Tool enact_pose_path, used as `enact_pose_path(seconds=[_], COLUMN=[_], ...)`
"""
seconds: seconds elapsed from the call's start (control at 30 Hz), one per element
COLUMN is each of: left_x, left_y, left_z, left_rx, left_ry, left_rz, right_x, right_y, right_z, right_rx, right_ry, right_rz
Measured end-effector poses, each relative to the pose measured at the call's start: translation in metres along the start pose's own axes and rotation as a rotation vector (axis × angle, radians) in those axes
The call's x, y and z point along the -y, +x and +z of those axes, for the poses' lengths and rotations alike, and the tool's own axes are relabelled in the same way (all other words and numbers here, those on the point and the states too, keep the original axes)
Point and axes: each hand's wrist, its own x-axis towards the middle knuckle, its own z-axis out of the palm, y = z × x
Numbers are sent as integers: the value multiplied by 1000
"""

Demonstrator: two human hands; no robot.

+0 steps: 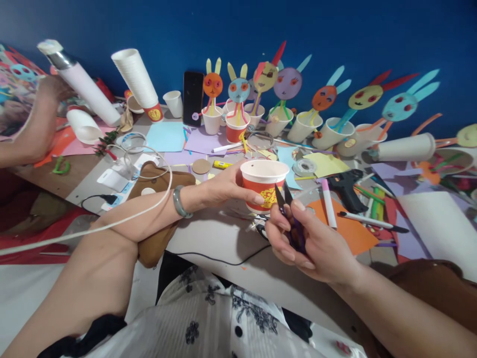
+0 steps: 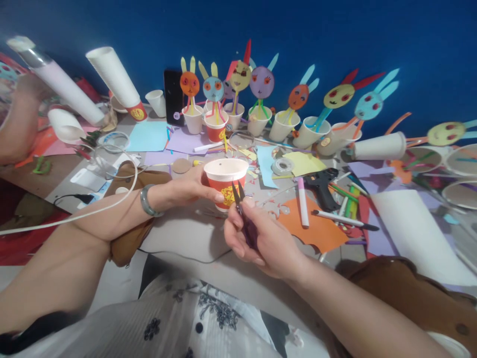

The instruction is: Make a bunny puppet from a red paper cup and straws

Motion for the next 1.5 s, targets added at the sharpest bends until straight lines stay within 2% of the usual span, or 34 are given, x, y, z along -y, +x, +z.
enact_pose_path(seconds=[0.23, 0.53, 0.9, 1.37, 1.5], left_x=[4, 4, 19, 35, 33], left_y=[-6, -6, -4, -5, -7], left_z=[3, 0, -9, -10, -8], left_rx=[-97, -162, -109, -343, -362], left_ry=[26, 269, 488, 649, 685], left_rz=[26, 139, 320, 472, 489], right_x=[-1, -1, -5, -7, -8], right_y=[-2, -2, -3, -9, -11], right_z=[1, 0, -3, 3, 4], right_rx=[22, 67, 134, 116, 137], right_ry=[34, 126, 178, 238, 263], right_rz=[8, 16, 7, 89, 81])
